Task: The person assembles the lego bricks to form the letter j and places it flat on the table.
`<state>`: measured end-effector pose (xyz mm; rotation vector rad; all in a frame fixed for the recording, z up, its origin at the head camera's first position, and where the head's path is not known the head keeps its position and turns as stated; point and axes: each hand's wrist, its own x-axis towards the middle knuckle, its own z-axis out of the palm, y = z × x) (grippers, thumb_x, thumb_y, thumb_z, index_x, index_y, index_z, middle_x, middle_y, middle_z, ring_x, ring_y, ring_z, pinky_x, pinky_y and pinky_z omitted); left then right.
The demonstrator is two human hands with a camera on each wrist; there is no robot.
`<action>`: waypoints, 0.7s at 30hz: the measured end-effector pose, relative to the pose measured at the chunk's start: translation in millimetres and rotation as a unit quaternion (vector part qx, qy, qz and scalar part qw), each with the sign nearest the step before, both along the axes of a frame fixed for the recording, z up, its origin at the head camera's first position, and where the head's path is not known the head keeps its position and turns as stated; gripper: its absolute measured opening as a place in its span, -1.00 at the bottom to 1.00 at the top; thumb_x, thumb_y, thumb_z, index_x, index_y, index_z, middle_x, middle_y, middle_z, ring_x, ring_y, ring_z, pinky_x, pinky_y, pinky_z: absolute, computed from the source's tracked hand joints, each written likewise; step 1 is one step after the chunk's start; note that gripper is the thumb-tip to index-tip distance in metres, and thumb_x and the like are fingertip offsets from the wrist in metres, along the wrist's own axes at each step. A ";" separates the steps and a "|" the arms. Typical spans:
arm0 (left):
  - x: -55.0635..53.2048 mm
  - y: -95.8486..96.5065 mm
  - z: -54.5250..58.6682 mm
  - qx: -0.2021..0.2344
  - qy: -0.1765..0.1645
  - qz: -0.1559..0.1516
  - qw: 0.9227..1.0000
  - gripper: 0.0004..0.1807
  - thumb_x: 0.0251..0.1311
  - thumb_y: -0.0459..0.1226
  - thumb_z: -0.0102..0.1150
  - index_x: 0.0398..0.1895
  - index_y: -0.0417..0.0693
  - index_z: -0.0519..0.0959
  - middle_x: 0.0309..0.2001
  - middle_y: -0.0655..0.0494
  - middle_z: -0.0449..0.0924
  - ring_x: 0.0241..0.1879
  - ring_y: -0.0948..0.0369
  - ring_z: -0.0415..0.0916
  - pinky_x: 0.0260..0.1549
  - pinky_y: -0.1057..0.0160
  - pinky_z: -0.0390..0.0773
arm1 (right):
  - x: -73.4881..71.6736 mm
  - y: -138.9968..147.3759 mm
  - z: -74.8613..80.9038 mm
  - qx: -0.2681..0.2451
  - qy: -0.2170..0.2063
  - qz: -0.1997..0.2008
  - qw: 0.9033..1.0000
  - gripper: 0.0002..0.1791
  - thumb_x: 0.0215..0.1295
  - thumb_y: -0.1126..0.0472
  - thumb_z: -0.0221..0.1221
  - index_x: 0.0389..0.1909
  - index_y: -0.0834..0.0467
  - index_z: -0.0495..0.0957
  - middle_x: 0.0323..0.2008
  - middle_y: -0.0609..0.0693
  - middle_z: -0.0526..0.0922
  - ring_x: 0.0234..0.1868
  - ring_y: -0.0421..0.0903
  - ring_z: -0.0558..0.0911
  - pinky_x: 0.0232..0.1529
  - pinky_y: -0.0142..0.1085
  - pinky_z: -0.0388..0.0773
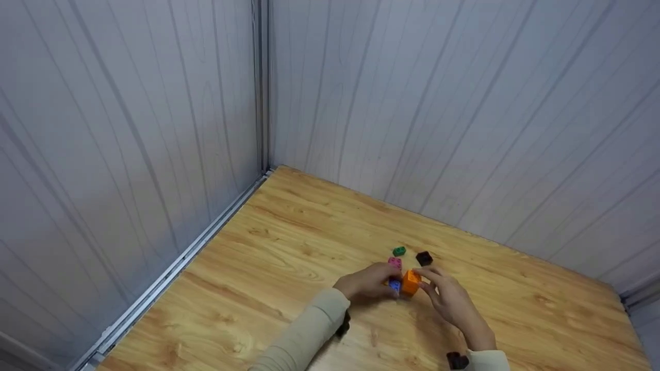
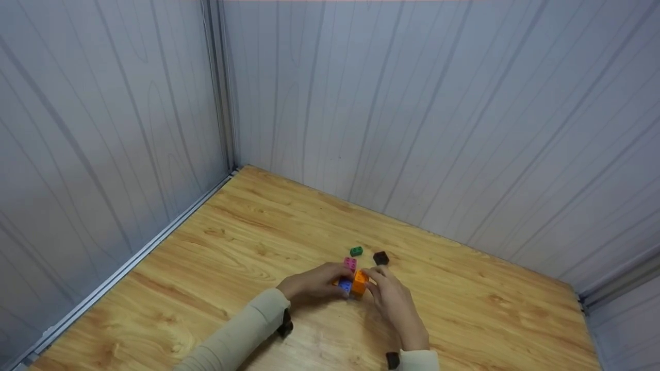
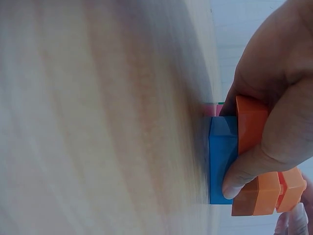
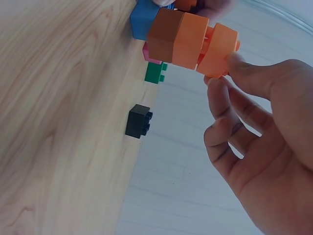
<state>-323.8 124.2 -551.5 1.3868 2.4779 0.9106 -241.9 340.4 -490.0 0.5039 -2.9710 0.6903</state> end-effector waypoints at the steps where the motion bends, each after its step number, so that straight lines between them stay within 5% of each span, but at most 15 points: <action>1: 0.0 0.3 0.0 0.001 -0.001 -0.001 1.000 -0.66 0.36 -0.17 0.30 0.13 -0.09 0.61 0.07 0.07 0.68 -0.01 0.25 0.58 0.09 0.39 0.53 | 0.5 -0.9 1.4 0.005 -0.003 -0.004 1.000 -0.63 0.51 0.23 0.14 0.27 0.02 0.58 0.20 0.00 0.62 -0.23 -0.31 0.59 -0.27 -0.38 0.56; 21: 0.1 0.3 0.7 -0.003 -0.005 0.003 1.000 -0.68 0.36 -0.16 0.29 0.10 -0.07 0.61 0.05 0.07 0.67 -0.06 0.28 0.53 0.05 0.40 0.51 | -0.8 -5.6 5.9 0.047 -0.004 -0.021 0.999 -0.68 0.43 0.21 0.24 0.16 0.01 0.67 0.15 -0.02 0.67 -0.33 -0.31 0.58 -0.46 -0.44 0.45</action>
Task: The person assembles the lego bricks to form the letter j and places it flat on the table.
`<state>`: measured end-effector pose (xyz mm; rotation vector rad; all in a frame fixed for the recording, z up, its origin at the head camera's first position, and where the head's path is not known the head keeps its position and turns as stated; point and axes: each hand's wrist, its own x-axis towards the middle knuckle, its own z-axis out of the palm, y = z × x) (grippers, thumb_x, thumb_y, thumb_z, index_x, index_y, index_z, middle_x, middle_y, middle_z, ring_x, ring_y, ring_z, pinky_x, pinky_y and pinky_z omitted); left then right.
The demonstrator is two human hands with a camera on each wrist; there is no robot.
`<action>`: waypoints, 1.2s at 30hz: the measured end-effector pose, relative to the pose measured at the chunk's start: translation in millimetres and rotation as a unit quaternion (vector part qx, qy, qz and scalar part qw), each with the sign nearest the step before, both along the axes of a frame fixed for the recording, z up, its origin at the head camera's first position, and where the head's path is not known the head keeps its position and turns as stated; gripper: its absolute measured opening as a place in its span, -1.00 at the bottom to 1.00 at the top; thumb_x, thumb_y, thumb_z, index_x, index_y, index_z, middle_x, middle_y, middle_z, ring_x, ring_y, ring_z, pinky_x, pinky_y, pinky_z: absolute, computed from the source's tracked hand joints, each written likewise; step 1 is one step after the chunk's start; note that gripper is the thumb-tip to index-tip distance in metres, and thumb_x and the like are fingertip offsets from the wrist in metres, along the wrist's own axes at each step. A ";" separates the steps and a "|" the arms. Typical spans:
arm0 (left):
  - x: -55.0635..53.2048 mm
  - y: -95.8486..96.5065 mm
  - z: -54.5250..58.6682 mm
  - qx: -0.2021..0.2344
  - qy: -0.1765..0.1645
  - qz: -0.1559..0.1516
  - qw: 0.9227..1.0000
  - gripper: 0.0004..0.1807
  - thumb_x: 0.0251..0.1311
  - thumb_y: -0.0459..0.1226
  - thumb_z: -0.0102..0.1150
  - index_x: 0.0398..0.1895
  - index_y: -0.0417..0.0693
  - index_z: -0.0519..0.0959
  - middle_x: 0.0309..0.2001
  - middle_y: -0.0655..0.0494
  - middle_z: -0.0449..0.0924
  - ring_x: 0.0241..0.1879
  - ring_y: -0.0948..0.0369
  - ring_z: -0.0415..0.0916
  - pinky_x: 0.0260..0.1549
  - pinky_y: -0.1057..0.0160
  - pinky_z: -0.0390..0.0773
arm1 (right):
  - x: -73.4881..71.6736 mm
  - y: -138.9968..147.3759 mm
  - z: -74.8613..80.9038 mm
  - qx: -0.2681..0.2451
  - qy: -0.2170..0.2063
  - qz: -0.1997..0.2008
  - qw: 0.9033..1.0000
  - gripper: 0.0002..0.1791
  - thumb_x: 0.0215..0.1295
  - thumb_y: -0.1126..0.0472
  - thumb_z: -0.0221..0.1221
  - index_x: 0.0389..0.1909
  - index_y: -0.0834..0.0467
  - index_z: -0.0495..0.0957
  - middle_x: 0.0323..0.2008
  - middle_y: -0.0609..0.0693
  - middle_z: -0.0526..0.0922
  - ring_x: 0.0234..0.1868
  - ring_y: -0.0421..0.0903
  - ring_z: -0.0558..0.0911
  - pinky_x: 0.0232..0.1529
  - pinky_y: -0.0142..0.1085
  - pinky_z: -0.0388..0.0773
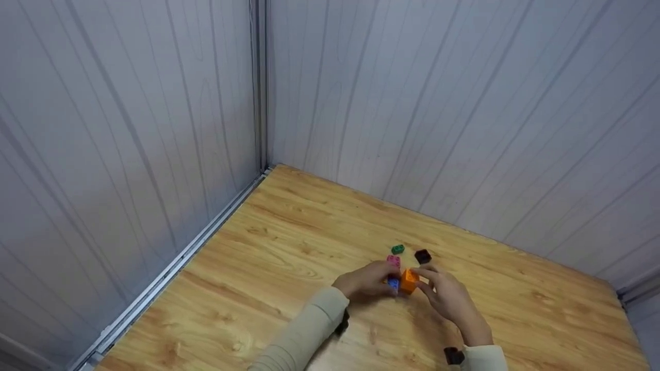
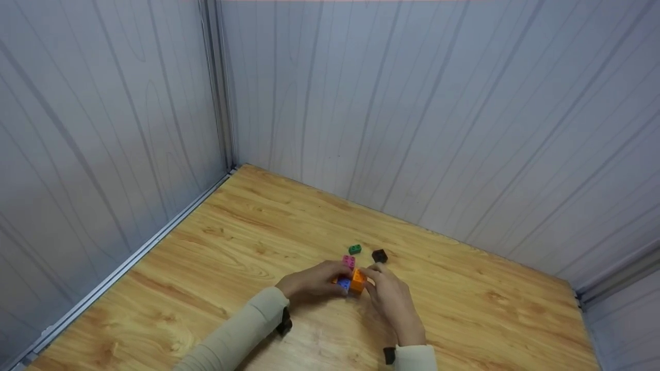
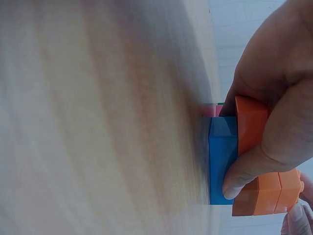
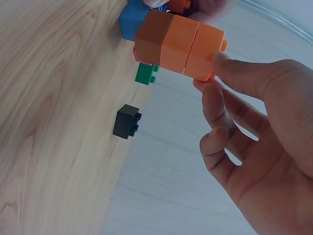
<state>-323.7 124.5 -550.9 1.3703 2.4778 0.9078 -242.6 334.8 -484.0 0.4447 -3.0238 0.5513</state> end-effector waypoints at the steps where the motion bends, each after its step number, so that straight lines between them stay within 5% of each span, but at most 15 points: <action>1: -0.1 -0.2 -0.1 0.001 -0.002 0.001 1.000 -0.68 0.36 -0.16 0.29 0.10 -0.07 0.61 0.05 0.07 0.67 -0.05 0.27 0.54 0.05 0.39 0.51 | -0.5 0.3 -0.8 -0.001 0.004 0.002 1.000 -0.68 0.43 0.21 0.24 0.16 0.01 0.67 0.14 -0.03 0.67 -0.35 -0.33 0.57 -0.47 -0.44 0.44; 16: 0.2 -1.2 -3.0 -0.029 -0.004 0.018 0.999 -0.67 0.37 -0.13 0.29 0.11 -0.03 0.61 0.06 0.12 0.67 -0.05 0.32 0.52 0.07 0.38 0.52 | -4.7 1.0 -2.9 -0.017 -0.027 0.009 0.999 -0.67 0.44 0.16 0.24 0.19 -0.01 0.65 0.19 0.01 0.66 -0.38 -0.35 0.51 -0.48 -0.43 0.42; 28: -2.0 1.7 -0.2 -0.022 -0.011 0.015 1.000 -0.66 0.37 -0.14 0.28 0.14 -0.03 0.60 0.11 0.11 0.65 0.03 0.29 0.54 0.15 0.35 0.52 | -8.1 13.5 -5.3 -0.076 -0.011 0.065 0.995 -0.65 0.45 0.21 0.22 0.21 0.08 0.63 0.19 0.13 0.65 -0.36 -0.32 0.53 -0.37 -0.42 0.51; 36: -1.4 2.8 -0.8 -0.027 -0.007 0.010 1.000 -0.64 0.40 -0.10 0.24 0.16 -0.03 0.59 0.12 0.10 0.65 0.03 0.28 0.54 0.13 0.36 0.51 | -8.7 16.6 -5.0 -0.078 -0.004 0.066 0.995 -0.62 0.46 0.15 0.22 0.22 0.15 0.61 0.16 0.12 0.66 -0.29 -0.29 0.57 -0.31 -0.40 0.54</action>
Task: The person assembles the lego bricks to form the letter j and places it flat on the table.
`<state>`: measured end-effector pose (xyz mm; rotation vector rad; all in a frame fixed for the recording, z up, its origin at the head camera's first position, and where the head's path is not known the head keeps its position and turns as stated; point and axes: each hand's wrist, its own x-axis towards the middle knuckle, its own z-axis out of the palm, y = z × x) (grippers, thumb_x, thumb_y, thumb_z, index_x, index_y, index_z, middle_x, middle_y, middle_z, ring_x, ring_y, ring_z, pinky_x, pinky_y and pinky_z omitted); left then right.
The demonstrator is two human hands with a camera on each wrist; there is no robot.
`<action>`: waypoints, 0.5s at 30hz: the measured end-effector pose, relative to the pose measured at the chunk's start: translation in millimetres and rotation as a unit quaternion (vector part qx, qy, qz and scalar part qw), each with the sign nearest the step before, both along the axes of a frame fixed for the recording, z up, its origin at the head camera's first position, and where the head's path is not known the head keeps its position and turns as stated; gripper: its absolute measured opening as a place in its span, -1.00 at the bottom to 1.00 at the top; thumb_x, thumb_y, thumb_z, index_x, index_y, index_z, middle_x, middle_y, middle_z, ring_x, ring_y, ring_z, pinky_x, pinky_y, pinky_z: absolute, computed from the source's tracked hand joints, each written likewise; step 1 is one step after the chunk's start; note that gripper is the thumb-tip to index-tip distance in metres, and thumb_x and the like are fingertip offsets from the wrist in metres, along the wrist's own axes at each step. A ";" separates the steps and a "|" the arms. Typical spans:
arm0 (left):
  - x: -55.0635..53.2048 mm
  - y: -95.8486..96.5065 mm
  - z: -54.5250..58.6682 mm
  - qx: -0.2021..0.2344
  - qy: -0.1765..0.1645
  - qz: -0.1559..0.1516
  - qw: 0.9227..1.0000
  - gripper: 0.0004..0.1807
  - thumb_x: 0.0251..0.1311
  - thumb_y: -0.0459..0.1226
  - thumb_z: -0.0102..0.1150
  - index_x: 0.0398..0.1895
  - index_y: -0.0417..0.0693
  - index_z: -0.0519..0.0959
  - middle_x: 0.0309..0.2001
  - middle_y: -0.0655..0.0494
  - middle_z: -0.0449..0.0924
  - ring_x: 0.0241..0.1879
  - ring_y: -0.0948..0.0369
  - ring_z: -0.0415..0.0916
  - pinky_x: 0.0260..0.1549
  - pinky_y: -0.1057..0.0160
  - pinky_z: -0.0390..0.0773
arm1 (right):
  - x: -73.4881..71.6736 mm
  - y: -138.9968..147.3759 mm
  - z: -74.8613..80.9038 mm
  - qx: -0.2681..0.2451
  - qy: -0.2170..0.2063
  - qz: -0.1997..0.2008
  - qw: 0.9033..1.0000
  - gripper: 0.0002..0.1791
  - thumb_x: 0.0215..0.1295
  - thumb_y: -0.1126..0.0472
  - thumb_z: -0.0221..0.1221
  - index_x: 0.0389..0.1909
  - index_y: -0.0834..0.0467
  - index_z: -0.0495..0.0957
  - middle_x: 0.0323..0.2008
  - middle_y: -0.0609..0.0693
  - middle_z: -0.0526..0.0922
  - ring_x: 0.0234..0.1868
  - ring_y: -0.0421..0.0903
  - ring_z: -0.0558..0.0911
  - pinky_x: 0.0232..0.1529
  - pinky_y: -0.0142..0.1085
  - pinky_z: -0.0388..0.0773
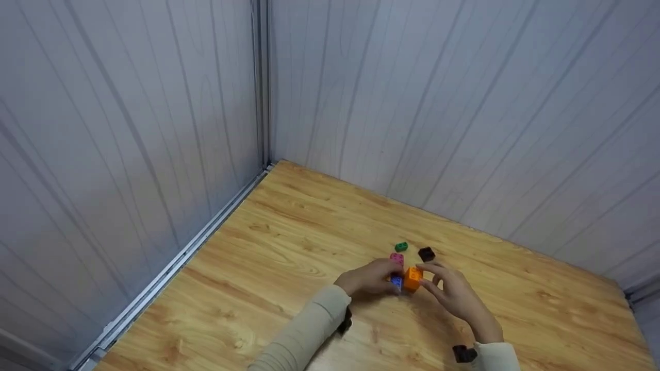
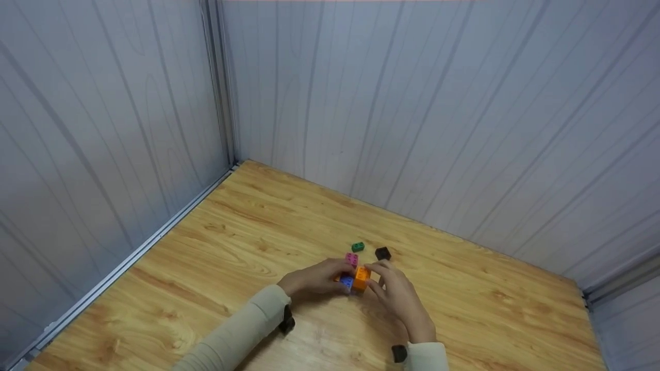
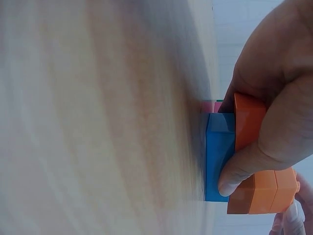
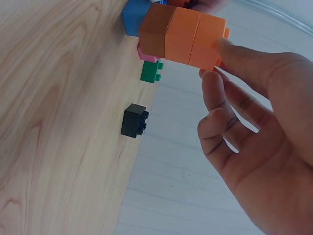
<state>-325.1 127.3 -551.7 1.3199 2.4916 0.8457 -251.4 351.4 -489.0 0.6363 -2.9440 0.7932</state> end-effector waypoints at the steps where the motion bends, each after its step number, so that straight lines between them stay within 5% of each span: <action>1: 0.0 0.4 0.0 -0.002 0.000 -0.001 1.000 -0.63 0.40 -0.10 0.24 0.17 -0.03 0.59 0.12 0.10 0.65 0.04 0.28 0.55 0.13 0.36 0.51 | -0.6 0.5 0.1 -0.002 -0.002 -0.002 1.000 -0.62 0.47 0.14 0.21 0.22 0.16 0.61 0.17 0.12 0.66 -0.28 -0.26 0.59 -0.30 -0.40 0.54; 8: -0.8 0.4 2.7 -0.001 0.003 0.001 1.000 -0.63 0.39 -0.12 0.26 0.17 -0.05 0.59 0.14 0.09 0.65 0.08 0.26 0.56 0.17 0.35 0.51 | -11.9 3.9 1.3 -0.016 -0.011 -0.030 0.999 -0.66 0.55 0.13 0.10 0.24 0.07 0.61 0.22 0.13 0.64 -0.17 -0.02 0.70 -0.25 -0.36 0.60; 15: 0.5 -0.1 -0.4 0.007 -0.001 0.001 1.000 -0.62 0.36 -0.12 0.30 0.16 -0.05 0.60 0.13 0.09 0.65 0.08 0.28 0.55 0.17 0.37 0.51 | -28.0 12.8 -8.7 -0.012 -0.001 -0.032 0.999 -0.65 0.54 0.16 0.11 0.26 0.09 0.59 0.17 0.11 0.67 -0.07 -0.02 0.70 -0.12 -0.23 0.66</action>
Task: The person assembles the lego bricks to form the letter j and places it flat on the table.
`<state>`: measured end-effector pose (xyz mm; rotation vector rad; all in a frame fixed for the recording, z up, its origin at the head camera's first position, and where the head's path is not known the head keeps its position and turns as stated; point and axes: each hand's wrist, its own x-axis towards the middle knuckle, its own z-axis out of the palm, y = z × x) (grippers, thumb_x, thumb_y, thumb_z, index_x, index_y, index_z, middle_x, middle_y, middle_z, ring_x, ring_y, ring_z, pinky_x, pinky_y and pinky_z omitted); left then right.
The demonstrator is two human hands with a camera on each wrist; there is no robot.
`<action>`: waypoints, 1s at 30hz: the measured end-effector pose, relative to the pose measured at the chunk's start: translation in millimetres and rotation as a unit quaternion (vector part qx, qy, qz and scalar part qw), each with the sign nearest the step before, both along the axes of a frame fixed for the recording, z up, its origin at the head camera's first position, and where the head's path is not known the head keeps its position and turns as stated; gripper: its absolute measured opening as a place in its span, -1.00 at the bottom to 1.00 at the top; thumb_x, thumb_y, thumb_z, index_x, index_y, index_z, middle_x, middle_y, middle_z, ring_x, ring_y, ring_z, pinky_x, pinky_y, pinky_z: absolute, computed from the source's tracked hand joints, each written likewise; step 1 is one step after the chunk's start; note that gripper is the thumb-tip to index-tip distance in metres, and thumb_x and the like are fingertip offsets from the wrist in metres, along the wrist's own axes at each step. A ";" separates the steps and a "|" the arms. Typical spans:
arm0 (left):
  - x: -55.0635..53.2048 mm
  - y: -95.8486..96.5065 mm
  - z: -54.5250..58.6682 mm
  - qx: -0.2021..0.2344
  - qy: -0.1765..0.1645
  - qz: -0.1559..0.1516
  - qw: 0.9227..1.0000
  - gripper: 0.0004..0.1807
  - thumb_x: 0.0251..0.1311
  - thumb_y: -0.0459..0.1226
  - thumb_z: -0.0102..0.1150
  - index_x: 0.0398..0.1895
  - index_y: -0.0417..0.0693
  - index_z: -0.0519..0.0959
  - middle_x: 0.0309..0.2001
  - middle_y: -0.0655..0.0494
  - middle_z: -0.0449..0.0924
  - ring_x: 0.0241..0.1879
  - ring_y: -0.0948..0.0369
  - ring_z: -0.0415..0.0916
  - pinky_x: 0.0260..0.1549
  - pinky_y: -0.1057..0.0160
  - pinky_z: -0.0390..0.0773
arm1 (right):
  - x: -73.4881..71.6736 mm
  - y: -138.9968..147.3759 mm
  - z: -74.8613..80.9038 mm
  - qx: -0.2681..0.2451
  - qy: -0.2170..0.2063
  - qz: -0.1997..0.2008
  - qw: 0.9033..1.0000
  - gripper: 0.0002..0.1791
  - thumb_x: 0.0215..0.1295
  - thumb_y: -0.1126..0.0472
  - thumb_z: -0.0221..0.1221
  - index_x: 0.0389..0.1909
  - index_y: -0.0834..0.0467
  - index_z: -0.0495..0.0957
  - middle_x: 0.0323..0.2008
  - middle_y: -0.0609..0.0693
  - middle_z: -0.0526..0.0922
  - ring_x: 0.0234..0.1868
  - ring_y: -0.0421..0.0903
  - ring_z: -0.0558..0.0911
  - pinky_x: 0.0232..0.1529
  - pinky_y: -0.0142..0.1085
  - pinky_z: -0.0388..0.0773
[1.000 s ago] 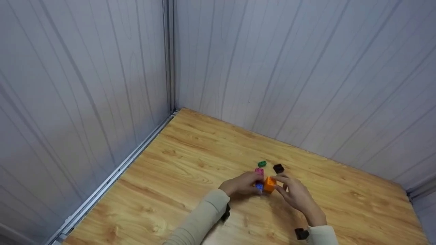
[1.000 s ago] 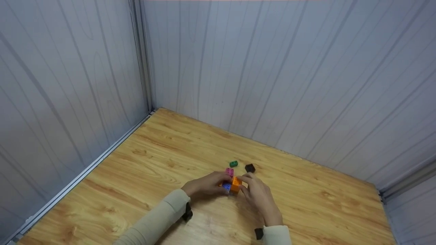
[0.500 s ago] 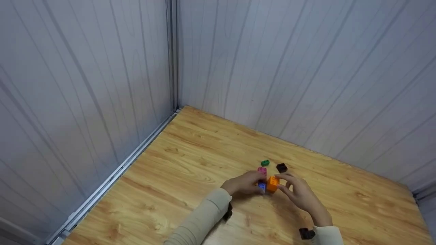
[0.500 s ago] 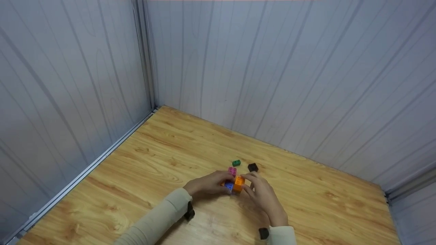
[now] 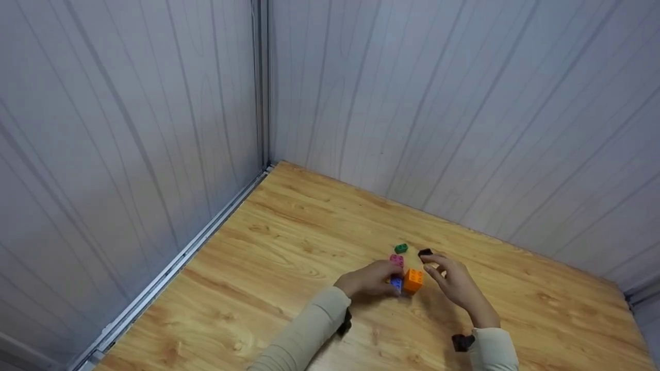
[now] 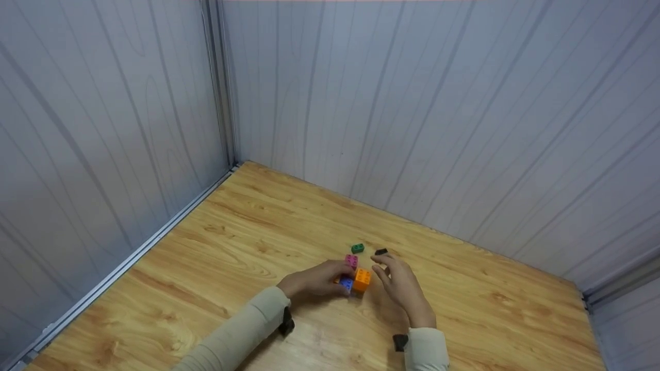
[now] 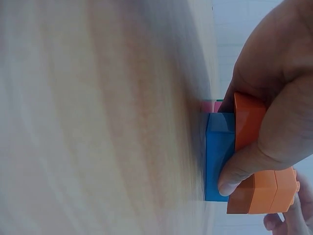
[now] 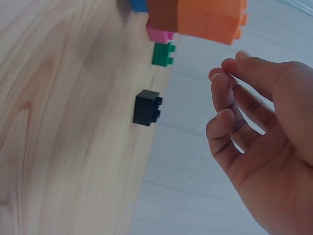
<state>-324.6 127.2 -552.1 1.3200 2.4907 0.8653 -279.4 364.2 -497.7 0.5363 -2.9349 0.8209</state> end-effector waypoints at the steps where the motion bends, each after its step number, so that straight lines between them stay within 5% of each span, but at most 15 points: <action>1: 0.2 -0.7 -0.7 0.001 -0.001 0.001 1.000 -0.62 0.36 -0.12 0.30 0.16 -0.05 0.60 0.13 0.10 0.65 0.08 0.28 0.55 0.17 0.36 0.51 | -2.5 0.0 -2.3 -0.001 0.001 0.000 1.000 -0.65 0.53 0.17 0.12 0.26 0.10 0.59 0.16 0.11 0.68 -0.06 -0.01 0.70 -0.10 -0.21 0.66; 17: -1.0 1.7 -0.4 0.008 0.021 -0.022 0.999 -0.56 0.38 -0.16 0.27 0.29 0.01 0.54 0.24 0.12 0.61 0.24 0.26 0.54 0.30 0.35 0.47 | -38.2 -11.9 -31.9 -0.017 -0.018 0.012 1.000 -0.71 0.44 0.30 0.21 0.12 0.20 0.66 0.08 0.20 0.69 -0.13 0.02 0.68 -0.12 -0.20 0.69; 30: -1.1 -0.5 2.5 0.008 0.007 -0.015 1.000 -0.60 0.36 -0.14 0.29 0.22 -0.02 0.59 0.21 0.13 0.64 0.22 0.28 0.54 0.30 0.36 0.46 | -50.9 -18.6 -42.0 -0.086 -0.103 -0.005 0.991 -0.66 0.45 0.15 0.23 0.17 0.14 0.65 0.13 0.21 0.63 -0.08 0.00 0.66 -0.12 -0.25 0.67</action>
